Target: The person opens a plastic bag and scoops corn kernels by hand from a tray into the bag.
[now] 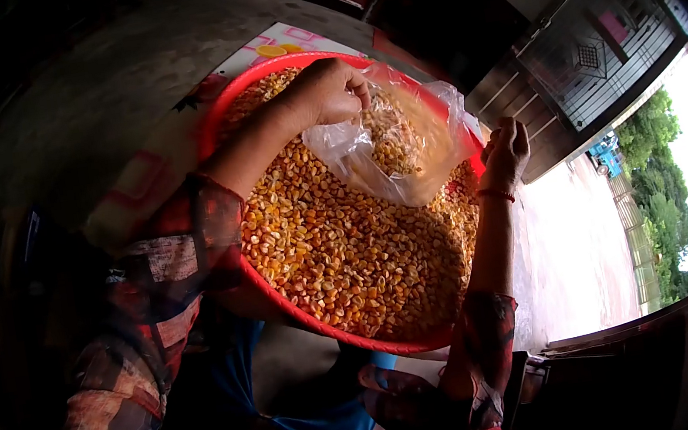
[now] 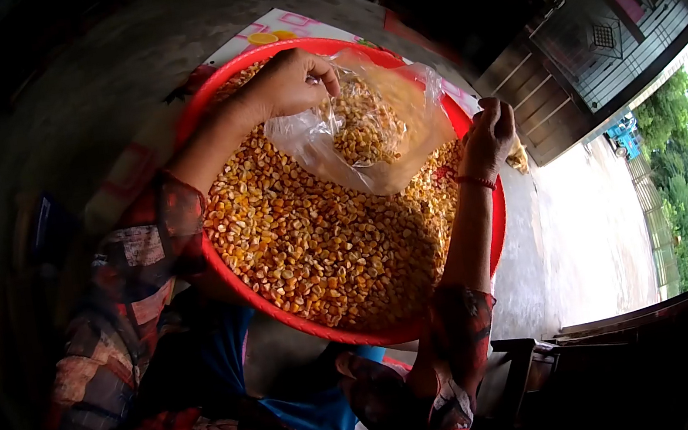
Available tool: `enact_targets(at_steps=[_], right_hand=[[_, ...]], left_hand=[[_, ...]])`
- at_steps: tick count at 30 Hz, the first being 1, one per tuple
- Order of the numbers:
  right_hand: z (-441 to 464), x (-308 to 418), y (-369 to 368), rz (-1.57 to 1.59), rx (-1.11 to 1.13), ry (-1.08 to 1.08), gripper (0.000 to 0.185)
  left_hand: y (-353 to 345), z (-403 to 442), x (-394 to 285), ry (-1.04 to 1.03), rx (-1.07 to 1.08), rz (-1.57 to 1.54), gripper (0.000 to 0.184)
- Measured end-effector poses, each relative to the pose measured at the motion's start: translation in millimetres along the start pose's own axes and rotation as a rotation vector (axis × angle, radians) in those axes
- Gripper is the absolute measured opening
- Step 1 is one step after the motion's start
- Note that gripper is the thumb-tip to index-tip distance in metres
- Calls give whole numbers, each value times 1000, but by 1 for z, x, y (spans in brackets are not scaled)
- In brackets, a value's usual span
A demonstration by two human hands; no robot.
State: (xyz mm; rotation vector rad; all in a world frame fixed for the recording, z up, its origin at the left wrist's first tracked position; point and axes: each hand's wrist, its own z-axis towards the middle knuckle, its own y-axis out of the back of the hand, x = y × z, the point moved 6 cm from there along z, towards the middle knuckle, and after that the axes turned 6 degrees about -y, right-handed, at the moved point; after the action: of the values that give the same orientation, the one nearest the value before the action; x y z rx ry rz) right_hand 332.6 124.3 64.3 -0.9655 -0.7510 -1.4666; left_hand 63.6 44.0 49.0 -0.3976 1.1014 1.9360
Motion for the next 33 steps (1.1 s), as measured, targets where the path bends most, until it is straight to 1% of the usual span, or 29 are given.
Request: enact_targets(at_steps=[1,3,4,5,7,9,10,11,13,15,16,21,22,23,25,27,28,30,33], right_hand=[[-8,17,-10,3,5,1,19],[-26,55,-31,55,76,200,17],[-36,63,-43,37,109,205,16],[-42,68,-53,-86,101,332,14],[-57,62,-76,-273,263,411,12],[-79,55,-98,-480,378,624,10],[-82,37,-107,-560,492,521,9],[-89,30,-110,-630,552,583,8],[-93,29,-115,-610,581,680,7],[-84,27,-108,-605,549,598,6],[-79,30,-103,-655,488,625,6],[-38,30,-56,-635,141,536,10],[-26,20,-41,-586,81,489,10],[-18,13,-28,-633,67,524,11],[2,-42,0,-882,157,383,15],[0,-81,1,-1127,310,149,23],[-5,-94,-5,-1117,458,145,34],[-7,-108,-10,-1073,613,122,33],[-7,-115,-11,-1033,737,69,32]], left_hand=[[0,-1,-2,2,-4,4,16],[-2,-1,-5,36,28,86,15],[-3,-1,-4,3,21,82,15],[-1,-1,-5,8,21,86,15],[-4,-1,-4,31,67,74,15],[-4,-1,-2,36,64,73,16],[-4,0,-3,27,54,66,16],[-4,0,-4,18,42,58,17],[-5,0,-4,17,45,63,17],[-5,1,-3,19,47,69,17],[-4,1,-3,6,47,60,17],[-2,-1,-4,12,42,6,16],[-1,-1,-5,16,39,50,15],[-1,-1,-5,22,37,94,15],[-2,-1,0,10,43,93,15],[-3,0,1,-5,49,91,14],[-3,0,1,13,56,88,14],[-4,0,1,32,62,85,13],[-2,-1,2,46,55,88,13]])
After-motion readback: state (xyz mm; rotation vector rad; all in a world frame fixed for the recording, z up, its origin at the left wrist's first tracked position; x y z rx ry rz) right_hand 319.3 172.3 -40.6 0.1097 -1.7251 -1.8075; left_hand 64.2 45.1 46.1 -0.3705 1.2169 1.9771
